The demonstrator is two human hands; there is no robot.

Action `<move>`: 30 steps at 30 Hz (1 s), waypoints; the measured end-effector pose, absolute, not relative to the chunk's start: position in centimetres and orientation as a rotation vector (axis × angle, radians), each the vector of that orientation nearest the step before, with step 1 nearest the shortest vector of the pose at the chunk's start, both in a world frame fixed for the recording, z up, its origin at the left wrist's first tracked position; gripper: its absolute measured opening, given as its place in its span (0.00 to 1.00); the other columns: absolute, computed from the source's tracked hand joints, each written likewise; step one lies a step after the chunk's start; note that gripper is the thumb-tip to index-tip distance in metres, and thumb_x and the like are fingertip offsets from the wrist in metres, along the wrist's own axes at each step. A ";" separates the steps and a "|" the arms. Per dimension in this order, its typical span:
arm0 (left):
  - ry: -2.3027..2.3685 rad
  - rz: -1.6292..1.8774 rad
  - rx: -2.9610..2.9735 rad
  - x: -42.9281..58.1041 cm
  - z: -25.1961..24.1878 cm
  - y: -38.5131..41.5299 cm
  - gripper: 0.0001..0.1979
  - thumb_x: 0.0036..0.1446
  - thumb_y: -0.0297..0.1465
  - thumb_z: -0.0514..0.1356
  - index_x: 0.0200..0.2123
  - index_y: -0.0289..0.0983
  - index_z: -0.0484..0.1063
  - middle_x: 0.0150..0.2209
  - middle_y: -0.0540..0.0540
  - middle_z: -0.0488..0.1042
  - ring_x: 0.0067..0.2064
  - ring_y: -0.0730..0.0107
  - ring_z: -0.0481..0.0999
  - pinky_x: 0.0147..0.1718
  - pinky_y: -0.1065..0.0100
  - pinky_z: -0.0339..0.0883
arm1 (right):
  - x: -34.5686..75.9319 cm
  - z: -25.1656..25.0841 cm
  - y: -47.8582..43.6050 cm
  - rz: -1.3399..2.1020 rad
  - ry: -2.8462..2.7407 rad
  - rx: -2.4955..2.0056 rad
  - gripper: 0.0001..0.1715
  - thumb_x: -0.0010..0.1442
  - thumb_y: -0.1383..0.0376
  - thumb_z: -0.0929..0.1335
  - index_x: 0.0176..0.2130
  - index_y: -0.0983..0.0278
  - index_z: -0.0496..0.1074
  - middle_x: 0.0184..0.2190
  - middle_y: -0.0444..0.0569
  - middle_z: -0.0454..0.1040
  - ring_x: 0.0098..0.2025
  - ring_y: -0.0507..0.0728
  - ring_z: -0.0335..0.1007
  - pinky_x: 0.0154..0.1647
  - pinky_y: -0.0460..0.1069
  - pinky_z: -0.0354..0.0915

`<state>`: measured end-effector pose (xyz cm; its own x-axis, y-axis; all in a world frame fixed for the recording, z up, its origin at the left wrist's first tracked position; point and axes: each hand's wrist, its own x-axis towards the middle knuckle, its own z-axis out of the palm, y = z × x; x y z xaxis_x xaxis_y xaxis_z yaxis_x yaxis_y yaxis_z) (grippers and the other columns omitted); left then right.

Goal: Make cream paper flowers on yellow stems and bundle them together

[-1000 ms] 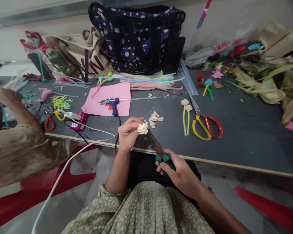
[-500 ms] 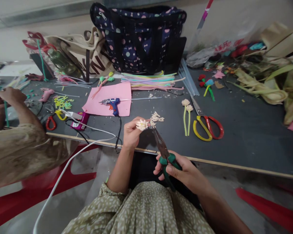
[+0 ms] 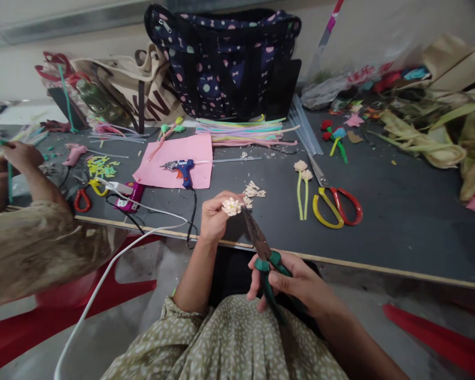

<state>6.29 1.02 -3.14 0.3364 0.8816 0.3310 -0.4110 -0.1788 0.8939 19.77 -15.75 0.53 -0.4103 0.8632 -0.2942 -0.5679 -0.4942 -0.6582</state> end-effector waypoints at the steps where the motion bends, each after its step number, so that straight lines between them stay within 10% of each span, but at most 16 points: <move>1: 0.486 1.240 1.275 6.3 -3.1 1.0 0.06 0.50 0.34 0.66 0.26 0.38 0.79 0.27 0.46 0.76 0.32 0.69 0.75 0.49 0.50 0.70 | 19.8 0.5 -15.8 2.002 -0.586 -0.764 0.21 0.59 0.56 0.69 0.48 0.66 0.65 0.34 0.52 0.73 0.37 0.59 0.76 0.34 0.55 0.73; 30: 0.422 1.140 1.331 6.0 -3.2 1.1 0.11 0.51 0.40 0.65 0.25 0.38 0.78 0.26 0.45 0.76 0.31 0.66 0.75 0.48 0.50 0.70 | 20.7 0.7 -16.0 1.998 -0.654 -0.870 0.24 0.57 0.56 0.70 0.50 0.66 0.69 0.39 0.51 0.72 0.38 0.57 0.76 0.44 0.53 0.69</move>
